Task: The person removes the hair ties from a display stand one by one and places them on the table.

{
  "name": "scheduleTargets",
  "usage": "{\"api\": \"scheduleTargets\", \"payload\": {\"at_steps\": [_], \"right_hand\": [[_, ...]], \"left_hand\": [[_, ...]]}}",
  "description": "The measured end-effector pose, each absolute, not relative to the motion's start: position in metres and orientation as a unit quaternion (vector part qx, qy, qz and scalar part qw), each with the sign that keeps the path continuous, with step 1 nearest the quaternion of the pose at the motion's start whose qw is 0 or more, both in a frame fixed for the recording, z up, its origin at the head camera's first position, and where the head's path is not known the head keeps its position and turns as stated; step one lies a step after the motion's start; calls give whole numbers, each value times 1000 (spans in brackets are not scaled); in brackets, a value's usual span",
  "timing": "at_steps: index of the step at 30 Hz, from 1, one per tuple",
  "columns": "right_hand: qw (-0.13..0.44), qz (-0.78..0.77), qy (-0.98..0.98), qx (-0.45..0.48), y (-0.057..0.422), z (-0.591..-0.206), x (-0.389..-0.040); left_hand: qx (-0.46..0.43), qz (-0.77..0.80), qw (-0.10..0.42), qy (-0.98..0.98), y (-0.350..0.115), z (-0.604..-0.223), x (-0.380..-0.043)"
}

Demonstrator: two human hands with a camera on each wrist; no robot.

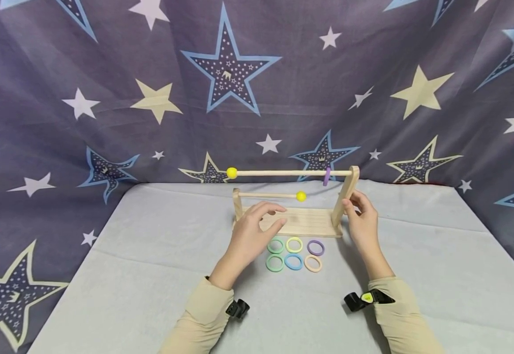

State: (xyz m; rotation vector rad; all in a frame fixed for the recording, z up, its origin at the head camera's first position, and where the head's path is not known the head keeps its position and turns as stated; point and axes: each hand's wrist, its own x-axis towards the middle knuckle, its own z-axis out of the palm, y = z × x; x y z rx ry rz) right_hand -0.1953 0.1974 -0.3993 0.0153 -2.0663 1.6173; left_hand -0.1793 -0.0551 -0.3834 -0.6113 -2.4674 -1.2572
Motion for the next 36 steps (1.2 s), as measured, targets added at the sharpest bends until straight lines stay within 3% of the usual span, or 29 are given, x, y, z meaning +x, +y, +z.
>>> {"api": "scheduleTargets", "payload": {"at_steps": [26,36], "right_hand": [[252,591,-767,-3,204,-411,-204],[267,600,-754,5,211,-430,-217]], "left_hand": [[-203,-461,169,-847,-16,-367,-194],[-209,-444,223,-842,1,-369,-208]]}}
